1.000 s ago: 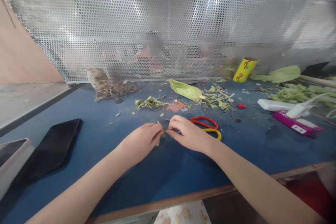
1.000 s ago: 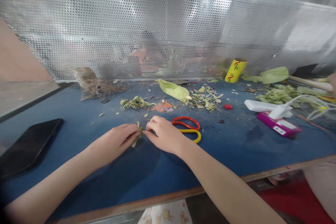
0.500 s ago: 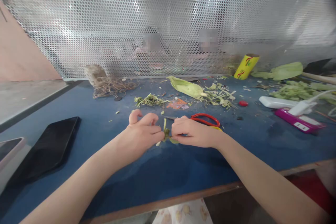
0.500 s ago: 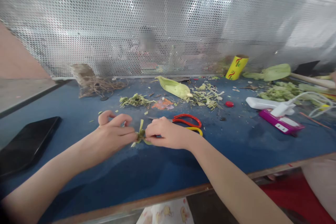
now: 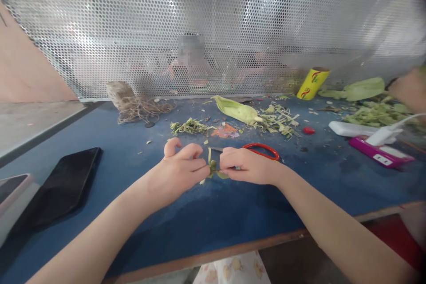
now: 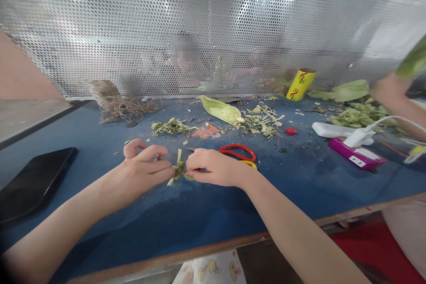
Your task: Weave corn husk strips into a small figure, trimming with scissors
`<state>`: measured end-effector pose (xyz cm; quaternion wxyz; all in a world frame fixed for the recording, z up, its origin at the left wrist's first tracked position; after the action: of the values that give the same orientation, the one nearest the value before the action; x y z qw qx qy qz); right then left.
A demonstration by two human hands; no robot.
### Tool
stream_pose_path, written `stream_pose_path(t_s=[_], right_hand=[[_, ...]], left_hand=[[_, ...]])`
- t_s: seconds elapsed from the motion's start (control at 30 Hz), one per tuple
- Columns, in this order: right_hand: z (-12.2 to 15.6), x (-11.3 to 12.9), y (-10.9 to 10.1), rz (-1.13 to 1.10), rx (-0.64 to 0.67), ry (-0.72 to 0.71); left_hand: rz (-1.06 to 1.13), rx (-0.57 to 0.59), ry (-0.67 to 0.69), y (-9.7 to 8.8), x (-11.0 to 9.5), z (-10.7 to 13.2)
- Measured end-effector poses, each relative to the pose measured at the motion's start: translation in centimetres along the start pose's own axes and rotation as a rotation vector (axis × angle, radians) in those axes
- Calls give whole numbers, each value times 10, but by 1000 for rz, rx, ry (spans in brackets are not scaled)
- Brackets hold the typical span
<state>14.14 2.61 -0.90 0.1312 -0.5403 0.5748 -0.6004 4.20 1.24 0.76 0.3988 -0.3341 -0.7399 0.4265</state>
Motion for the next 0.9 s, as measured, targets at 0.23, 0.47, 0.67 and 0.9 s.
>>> stream_pose_path(t_s=[0.23, 0.47, 0.67, 0.9], right_hand=[[0, -11, -6, 17, -128, 57], [-6, -13, -4, 50, -218, 131], [-6, -10, -3, 41, -300, 172], [-9, -7, -4, 4, -347, 202]], left_hand=[[22, -70, 2, 3, 8, 0], [16, -100, -111, 2, 16, -5], [20, -136, -153, 2, 17, -6], [264, 5, -200, 16, 18, -11]])
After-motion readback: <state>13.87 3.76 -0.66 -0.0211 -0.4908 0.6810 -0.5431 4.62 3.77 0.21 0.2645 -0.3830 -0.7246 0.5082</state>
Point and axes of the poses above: each hand's wrist, its own z-axis away from the middle knuckle, its own y-axis out of the palm, x = y × z, the point moved 7 cm from there along -z, towards the middle knuckle, and after that the axes turned 1 degree about -x, right-handed, at the moved point
